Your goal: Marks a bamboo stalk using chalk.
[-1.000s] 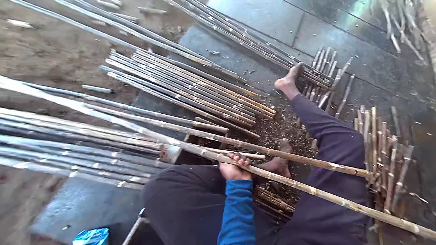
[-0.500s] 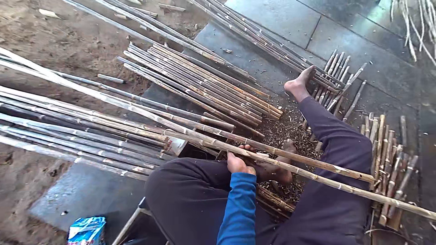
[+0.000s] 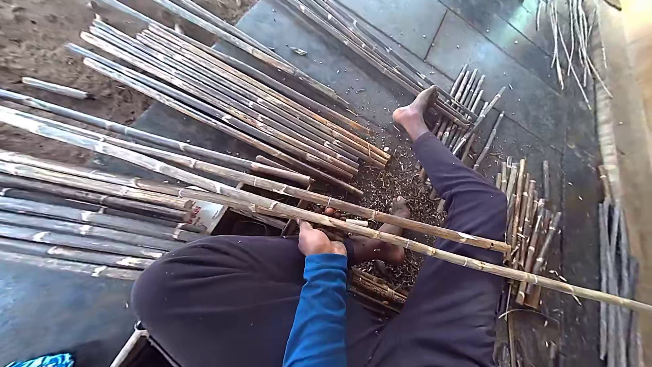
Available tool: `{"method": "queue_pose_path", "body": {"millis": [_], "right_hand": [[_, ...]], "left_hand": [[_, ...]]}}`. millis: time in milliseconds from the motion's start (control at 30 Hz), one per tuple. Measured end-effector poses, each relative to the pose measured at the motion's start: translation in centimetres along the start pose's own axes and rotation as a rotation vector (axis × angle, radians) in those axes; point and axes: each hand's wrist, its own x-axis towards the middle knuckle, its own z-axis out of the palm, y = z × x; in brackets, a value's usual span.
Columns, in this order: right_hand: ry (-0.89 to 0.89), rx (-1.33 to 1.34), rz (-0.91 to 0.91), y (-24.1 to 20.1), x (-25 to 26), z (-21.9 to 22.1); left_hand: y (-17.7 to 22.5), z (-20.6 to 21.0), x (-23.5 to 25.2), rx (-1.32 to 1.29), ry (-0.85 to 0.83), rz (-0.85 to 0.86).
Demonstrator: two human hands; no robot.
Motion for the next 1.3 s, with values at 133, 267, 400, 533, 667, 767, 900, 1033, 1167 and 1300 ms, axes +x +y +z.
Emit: {"method": "queue_pose_path", "body": {"millis": [133, 267, 400, 533, 667, 767, 900, 1033, 1167, 1300], "right_hand": [[0.023, 0.03, -0.001, 0.6, 0.6, -0.9], [0.633, 0.13, -0.591, 10.7, 4.2, 4.6], [0.644, -0.354, -0.421, 19.1, 9.8, 6.9], [0.712, -0.282, -0.455, 23.0, 5.8, 5.7], [0.849, -0.009, -0.259, 28.7, 0.3, 3.0], [0.907, 0.173, -0.258, 27.9, -0.7, 2.6], [0.69, 0.405, -0.405, 24.1, 2.6, 5.2], [0.546, 0.381, -0.394, 20.8, 8.6, 7.6], [0.501, 0.385, -0.352, 21.3, 12.0, 7.5], [0.461, 0.331, -0.477, 22.0, 12.0, 8.5]], "left_hand": [[0.8, 0.0, 0.0, -0.076, -0.007, 0.066], [0.7, -0.2, 0.2, -0.22, -0.192, 0.099], [0.5, -0.7, -0.6, -0.345, -0.563, 0.029], [2.7, -0.5, -0.5, -0.191, -0.505, 0.138], [3.3, 0.5, 0.4, -0.174, -0.308, 0.117], [1.5, 1.0, -0.4, -0.198, -0.28, 0.064], [1.2, 0.5, -1.1, -0.192, -0.347, 0.088], [1.1, -0.3, -1.0, -0.167, -0.276, 0.122], [0.5, -0.4, -0.8, -0.166, -0.251, 0.077], [1.0, -1.0, -0.9, -0.142, -0.225, 0.045]]}}
